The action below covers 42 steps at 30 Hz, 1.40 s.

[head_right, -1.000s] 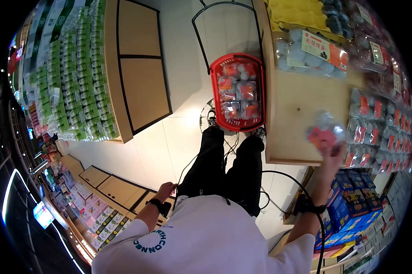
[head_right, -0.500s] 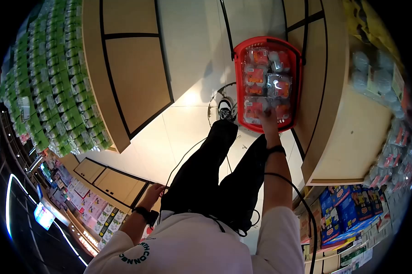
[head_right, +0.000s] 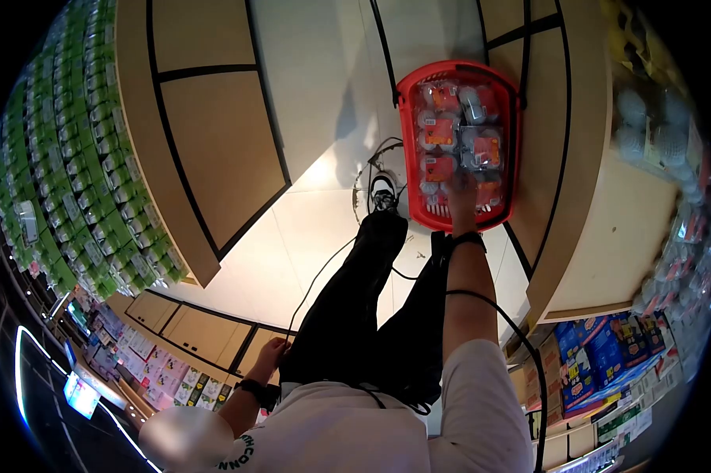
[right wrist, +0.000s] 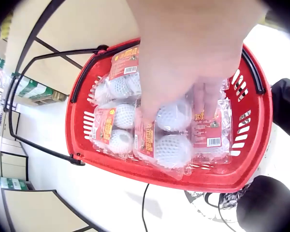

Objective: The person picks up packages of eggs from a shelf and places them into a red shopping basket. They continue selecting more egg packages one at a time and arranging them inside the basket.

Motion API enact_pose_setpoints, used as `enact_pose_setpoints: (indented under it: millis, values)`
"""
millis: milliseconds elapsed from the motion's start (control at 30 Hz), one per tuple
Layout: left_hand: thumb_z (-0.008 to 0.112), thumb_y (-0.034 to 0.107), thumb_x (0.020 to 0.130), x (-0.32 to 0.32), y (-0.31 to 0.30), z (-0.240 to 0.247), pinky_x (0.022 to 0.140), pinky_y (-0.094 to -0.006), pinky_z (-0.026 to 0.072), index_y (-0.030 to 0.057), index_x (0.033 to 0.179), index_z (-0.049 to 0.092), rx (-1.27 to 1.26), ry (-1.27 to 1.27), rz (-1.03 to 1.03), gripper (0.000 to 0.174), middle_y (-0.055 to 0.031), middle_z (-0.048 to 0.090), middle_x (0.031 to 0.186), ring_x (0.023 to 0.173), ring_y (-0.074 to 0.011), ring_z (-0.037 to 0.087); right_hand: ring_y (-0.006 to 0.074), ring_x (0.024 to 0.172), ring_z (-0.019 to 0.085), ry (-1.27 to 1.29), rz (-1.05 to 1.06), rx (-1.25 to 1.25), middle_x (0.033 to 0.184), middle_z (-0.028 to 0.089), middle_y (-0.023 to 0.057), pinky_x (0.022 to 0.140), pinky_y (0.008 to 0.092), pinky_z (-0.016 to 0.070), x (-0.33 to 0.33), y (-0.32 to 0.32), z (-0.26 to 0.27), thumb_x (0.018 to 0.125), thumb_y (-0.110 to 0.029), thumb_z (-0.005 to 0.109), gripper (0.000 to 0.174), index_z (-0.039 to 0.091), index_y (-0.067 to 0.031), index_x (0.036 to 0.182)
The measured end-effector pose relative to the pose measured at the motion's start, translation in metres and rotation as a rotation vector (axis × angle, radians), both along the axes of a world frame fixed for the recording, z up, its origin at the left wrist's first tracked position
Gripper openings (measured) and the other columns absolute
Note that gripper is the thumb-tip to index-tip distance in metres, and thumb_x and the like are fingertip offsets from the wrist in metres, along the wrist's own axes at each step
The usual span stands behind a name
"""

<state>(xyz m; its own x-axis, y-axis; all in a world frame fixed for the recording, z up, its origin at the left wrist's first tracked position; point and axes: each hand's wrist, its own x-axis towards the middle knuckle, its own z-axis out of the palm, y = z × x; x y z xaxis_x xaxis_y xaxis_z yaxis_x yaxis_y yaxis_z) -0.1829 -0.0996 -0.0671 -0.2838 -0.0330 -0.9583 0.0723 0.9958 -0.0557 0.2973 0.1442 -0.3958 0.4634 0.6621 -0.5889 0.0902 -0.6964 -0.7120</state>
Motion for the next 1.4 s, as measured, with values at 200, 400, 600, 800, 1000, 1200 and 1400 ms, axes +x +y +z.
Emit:
enact_pose_setpoints:
  millis: [200, 400, 600, 800, 1000, 1200, 1400]
  values:
    - [0.057, 0.012, 0.086, 0.015, 0.016, 0.008, 0.060, -0.0224, 0.0434, -0.0001, 0.094, 0.058, -0.008, 0.005, -0.085, 0.015, -0.0035, 0.060, 0.076, 0.066, -0.0110, 0.055, 0.0187, 0.086, 0.054, 0.371, -0.220, 0.068, 0.095, 0.059, 0.0097, 0.078, 0.0322, 0.0437, -0.005, -0.004, 0.033, 0.074, -0.023, 0.070, 0.042, 0.054, 0.0033, 0.102]
    - [0.057, 0.013, 0.085, 0.014, 0.008, 0.000, 0.059, -0.0237, 0.0440, 0.0000, 0.088, 0.060, 0.102, -0.054, -0.091, 0.013, -0.0040, 0.061, 0.072, 0.064, -0.0113, 0.056, 0.0192, 0.081, 0.054, 0.127, -0.028, 0.068, 0.085, 0.058, 0.0091, 0.074, 0.0307, 0.0429, 0.028, -0.036, 0.056, 0.085, -0.022, 0.056, 0.023, 0.055, -0.0003, 0.094]
    - [0.056, 0.025, 0.085, 0.050, 0.048, 0.015, 0.047, -0.0243, 0.0399, 0.0019, 0.084, 0.062, 0.173, -0.031, -0.397, 0.024, -0.0027, 0.056, 0.060, 0.052, -0.0100, 0.050, 0.0110, 0.059, 0.045, -0.100, 0.341, 0.292, 0.064, 0.049, 0.0067, 0.053, 0.0295, 0.0367, 0.093, -0.018, 0.309, 0.087, -0.016, 0.056, 0.030, 0.047, 0.0005, 0.064]
    - [0.053, 0.030, 0.087, 0.104, 0.069, 0.024, 0.045, -0.0252, 0.0389, 0.0009, 0.076, 0.062, 0.196, 0.000, -0.621, 0.032, -0.0034, 0.053, 0.056, 0.048, -0.0108, 0.049, 0.0072, 0.056, 0.034, -0.356, -0.205, 0.247, 0.060, 0.039, -0.0017, 0.050, 0.0254, 0.0302, 0.269, -0.072, 0.395, 0.094, -0.021, 0.045, 0.029, 0.049, -0.0014, 0.073]
    - [0.049, 0.027, 0.088, 0.165, 0.074, 0.033, 0.042, -0.0251, 0.0387, 0.0026, 0.070, 0.054, 0.193, 0.080, -0.458, 0.031, -0.0040, 0.047, 0.052, 0.043, -0.0131, 0.046, 0.0105, 0.057, 0.047, 0.031, -0.966, 0.405, 0.075, 0.050, 0.0028, 0.050, 0.0223, 0.0357, 0.448, -0.094, 0.404, 0.083, -0.017, 0.053, 0.030, 0.045, -0.0062, 0.110]
    - [0.051, 0.024, 0.087, 0.206, 0.061, 0.048, 0.052, -0.0252, 0.0462, 0.0032, 0.094, 0.059, 0.202, 0.024, -0.509, 0.023, -0.0038, 0.058, 0.069, 0.060, -0.0124, 0.056, 0.0160, 0.078, 0.049, 0.054, -1.332, 0.206, 0.088, 0.051, 0.0053, 0.059, 0.0286, 0.0426, 0.610, -0.145, 0.356, 0.070, -0.059, 0.063, 0.065, 0.048, -0.0099, 0.110]
    - [0.052, 0.024, 0.086, 0.227, 0.060, 0.060, 0.055, -0.0265, 0.0473, 0.0024, 0.095, 0.060, 0.221, 0.057, -0.560, 0.025, -0.0052, 0.059, 0.072, 0.063, -0.0124, 0.056, 0.0210, 0.085, 0.050, 0.035, -1.232, 0.243, 0.108, 0.048, 0.0068, 0.065, 0.0347, 0.0428, 0.644, -0.139, 0.347, 0.068, -0.057, 0.065, 0.070, 0.049, -0.0077, 0.115]
